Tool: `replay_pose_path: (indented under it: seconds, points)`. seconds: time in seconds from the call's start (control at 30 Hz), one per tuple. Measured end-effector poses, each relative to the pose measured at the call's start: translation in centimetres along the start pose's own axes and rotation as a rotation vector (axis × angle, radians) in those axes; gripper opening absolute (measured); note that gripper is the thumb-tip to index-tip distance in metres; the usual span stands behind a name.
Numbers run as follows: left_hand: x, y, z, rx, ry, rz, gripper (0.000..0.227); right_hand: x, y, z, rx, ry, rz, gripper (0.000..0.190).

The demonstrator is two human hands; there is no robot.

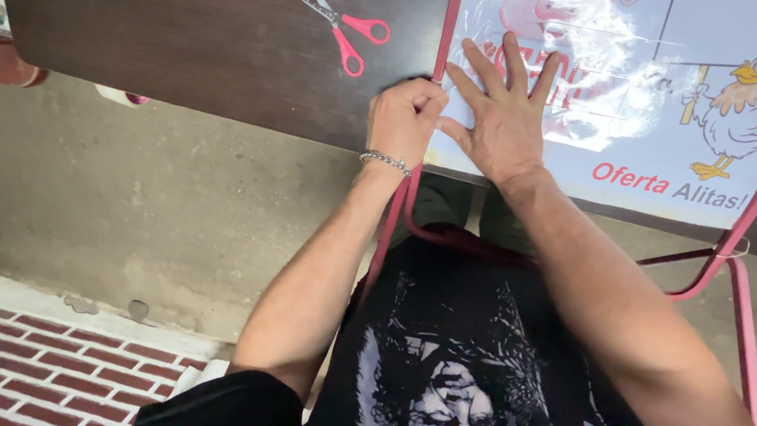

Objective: Attaching a printed price sign to a metal frame using adhesive tape and smoothing it out

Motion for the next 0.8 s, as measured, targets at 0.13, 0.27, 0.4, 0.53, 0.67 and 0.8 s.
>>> replay_pose_path:
  seconds: [0.13, 0.27, 0.4, 0.53, 0.67, 0.8]
  points:
    - [0.3, 0.0, 0.0, 0.039, 0.013, 0.002, 0.011, 0.0, 0.0, 0.0, -0.007, -0.005, 0.002, 0.079]
    - [0.1, 0.1, 0.7, 0.083, 0.006, -0.012, 0.009, 0.0, 0.0, 0.1, 0.0, -0.013, -0.007, 0.079]
    - [0.0, 0.1, 0.7, 0.058, -0.01, -0.018, 0.009, 0.0, 0.0, 0.0, 0.008, -0.012, -0.011, 0.078]
    - [0.0, 0.2, 0.8, 0.081, -0.022, -0.019, 0.009, -0.1, -0.1, 0.0, 0.0, 0.003, -0.014, 0.08]
    - [0.0, 0.2, 0.9, 0.049, -0.01, -0.018, 0.008, -0.2, -0.1, 0.0, -0.017, 0.016, 0.004, 0.082]
    - [0.0, 0.2, 0.7, 0.056, -0.016, -0.024, 0.008, -0.1, -0.1, 0.0, -0.011, 0.011, 0.0, 0.082]
Point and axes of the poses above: each hand's wrist, its own y-axis towards the middle knuckle, its own x-axis out of the back of the hand, z = x × y, the point moved 2 cm from there along y, towards the middle knuckle, and after that the axes turned 5 degrees about -x, right-handed, at the moved point
